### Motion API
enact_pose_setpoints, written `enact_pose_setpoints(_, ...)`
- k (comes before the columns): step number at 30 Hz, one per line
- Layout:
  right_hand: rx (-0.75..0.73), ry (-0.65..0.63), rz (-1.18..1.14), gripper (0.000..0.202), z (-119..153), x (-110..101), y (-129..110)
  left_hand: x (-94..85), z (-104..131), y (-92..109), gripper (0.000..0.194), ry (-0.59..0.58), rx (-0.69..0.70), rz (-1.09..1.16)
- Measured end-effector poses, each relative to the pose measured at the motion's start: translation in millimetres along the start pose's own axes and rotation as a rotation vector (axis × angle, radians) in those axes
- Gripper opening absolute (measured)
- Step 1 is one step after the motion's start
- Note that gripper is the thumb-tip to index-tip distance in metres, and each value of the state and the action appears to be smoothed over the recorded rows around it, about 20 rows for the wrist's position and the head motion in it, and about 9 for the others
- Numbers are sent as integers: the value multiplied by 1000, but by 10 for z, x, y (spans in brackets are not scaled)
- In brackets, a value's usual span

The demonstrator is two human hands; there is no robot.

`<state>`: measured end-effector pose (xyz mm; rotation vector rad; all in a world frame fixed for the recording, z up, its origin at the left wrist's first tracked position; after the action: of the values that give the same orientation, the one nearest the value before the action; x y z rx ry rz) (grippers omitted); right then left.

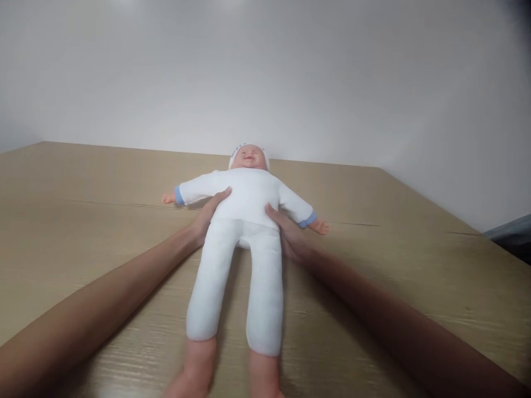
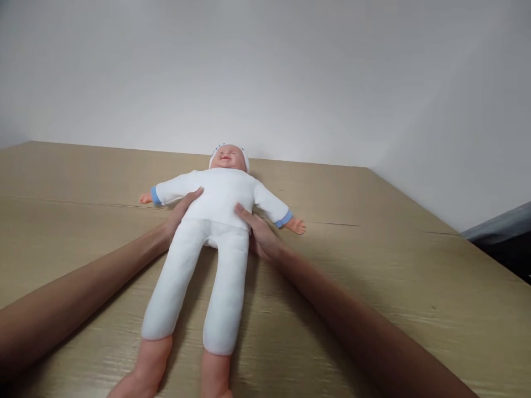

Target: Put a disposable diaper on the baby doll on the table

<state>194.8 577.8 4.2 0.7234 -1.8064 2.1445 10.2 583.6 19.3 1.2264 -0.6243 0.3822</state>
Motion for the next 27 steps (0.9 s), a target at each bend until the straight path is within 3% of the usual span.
enact_pose_setpoints(13, -72, 80, 102, 62, 269, 76, -28, 5, -47, -35, 69, -97, -33, -37)
enact_pose_setpoints(22, -127, 142, 170, 59, 239, 38, 8, -93, 56, 1, 64, -32, 53, -126)
enact_pose_setpoints(27, -152, 165, 143, 65, 172, 33, 23, -77, -3, -15, 65, -78, 74, -188)
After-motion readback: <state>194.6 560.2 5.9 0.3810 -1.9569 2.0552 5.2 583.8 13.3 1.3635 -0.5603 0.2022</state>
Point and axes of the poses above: each hand's wrist, its own z-axis away from the middle knuckle, its own x-axis out of the palm, y = z × x, the point moved 3 cm from there along -z, towards the middle knuckle, and after that the axes turned 8 degrees about y, right-handed, at the moved point
